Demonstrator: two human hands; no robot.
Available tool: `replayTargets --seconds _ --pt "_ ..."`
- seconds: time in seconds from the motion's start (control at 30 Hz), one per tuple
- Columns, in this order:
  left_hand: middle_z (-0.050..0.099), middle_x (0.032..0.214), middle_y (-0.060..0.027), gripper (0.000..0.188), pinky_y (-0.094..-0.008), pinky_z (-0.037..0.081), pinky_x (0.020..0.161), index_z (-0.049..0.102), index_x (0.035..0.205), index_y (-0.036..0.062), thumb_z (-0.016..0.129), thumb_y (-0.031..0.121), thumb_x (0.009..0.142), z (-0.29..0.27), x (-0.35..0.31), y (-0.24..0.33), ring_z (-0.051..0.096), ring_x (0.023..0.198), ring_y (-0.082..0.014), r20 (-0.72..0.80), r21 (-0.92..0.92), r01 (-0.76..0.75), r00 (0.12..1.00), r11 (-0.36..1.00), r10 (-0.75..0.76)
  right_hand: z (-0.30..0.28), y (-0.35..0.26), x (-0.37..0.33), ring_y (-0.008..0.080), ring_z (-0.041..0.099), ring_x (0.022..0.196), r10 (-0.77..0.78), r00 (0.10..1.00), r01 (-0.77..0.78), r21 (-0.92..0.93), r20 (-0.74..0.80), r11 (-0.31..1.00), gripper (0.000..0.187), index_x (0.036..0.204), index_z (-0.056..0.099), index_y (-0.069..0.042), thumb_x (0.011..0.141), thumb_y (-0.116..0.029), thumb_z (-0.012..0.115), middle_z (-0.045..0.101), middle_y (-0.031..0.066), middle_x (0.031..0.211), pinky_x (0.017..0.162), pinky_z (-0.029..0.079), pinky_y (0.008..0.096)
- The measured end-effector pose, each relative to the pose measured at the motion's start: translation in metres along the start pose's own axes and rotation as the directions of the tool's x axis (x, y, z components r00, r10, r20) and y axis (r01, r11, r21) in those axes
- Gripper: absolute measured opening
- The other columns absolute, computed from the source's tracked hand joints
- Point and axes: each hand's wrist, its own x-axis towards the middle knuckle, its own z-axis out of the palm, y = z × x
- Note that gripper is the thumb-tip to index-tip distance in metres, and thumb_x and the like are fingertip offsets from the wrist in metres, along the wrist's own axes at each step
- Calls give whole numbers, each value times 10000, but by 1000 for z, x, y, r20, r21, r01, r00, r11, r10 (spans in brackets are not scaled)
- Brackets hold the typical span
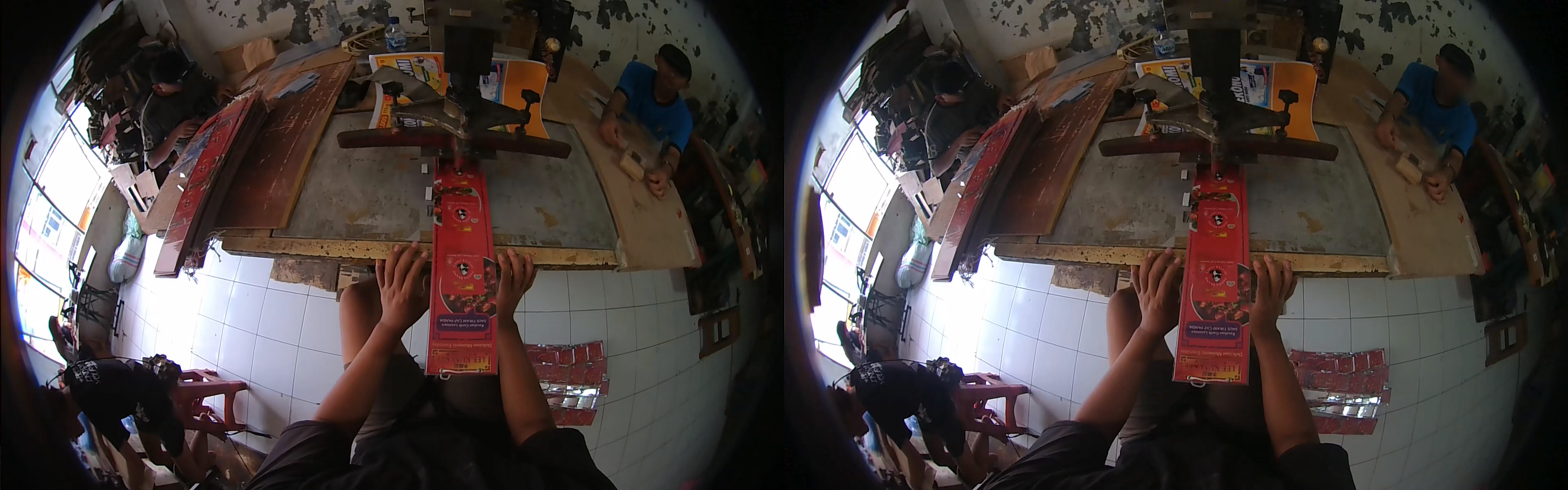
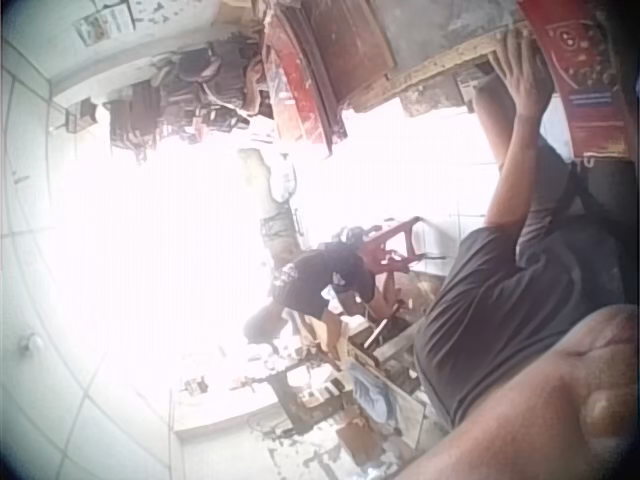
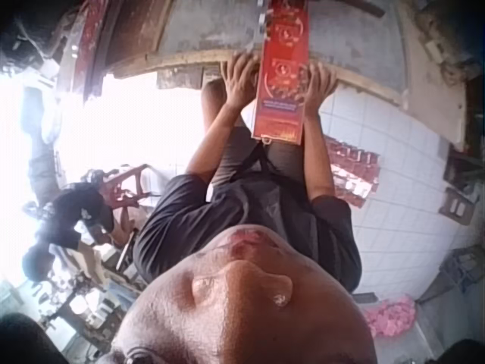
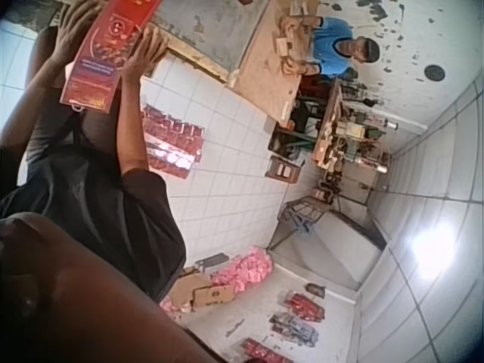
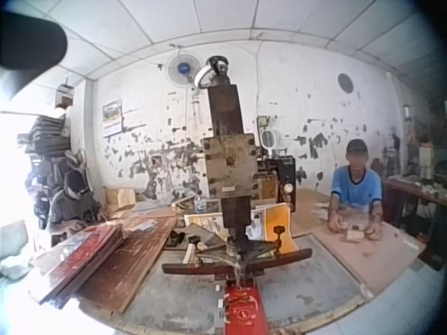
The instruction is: The person prepares long red packaging strips by aligning them on a wooden jig and applying a small wooden block by hand.
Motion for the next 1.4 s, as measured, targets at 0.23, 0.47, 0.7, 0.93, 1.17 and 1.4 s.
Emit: replayTargets --seconds 0.23,0.47,0.7,0.93,1.17,1.4 --pt "548 1611 -59 577 -575 159 1307 620 1472 157 771 208 917 -1 2 2 402 1571 -327 -21 -4 13 1000 1000 -13 -1 -2 0 325 350 1582 19 1000 -19 25 -7 1000 493 1499 584 -240 1037 -326 733 521 -21 1585 1323 188 605" --pt "557 1606 -50 573 -567 184 1300 637 1455 161 784 190 902 -1 2 2 416 1563 -315 -31 6 8 999 1000 -8 -6 -8 5 328 361 1577 39 999 -39 64 3 997 497 1496 590 -240 1028 -314 740 525 -21 1583 1321 197 609" --pt "568 1594 -52 571 -561 183 1302 642 1454 162 779 189 900 -2 2 2 425 1558 -316 -32 4 10 999 1000 -10 -4 -6 2 313 343 1586 34 999 -34 67 7 997 505 1501 582 -239 1030 -325 744 519 -20 1582 1335 168 603" --pt "579 1583 -49 551 -551 175 1306 654 1438 155 785 198 904 -1 4 4 435 1551 -312 -35 11 6 999 1000 -6 -8 -2 2 349 348 1574 24 999 -26 95 27 995 522 1491 589 -214 1017 -376 737 512 6 1588 1315 168 620" --pt "593 1560 -60 513 -537 159 1310 657 1431 150 764 180 929 0 4 3 441 1537 -330 -66 -6 0 998 1000 -1 -11 -3 4 408 375 1539 3 998 -9 114 56 993 583 1518 577 -190 1013 -465 677 501 50 1607 1272 204 645" --pt "572 1581 -61 540 -561 134 1319 631 1453 154 759 156 928 1 2 1 406 1561 -342 -40 -21 6 999 1000 -7 -9 -3 2 404 357 1561 5 999 -11 124 46 992 601 1543 554 -202 1026 -492 655 487 44 1628 1272 200 652"
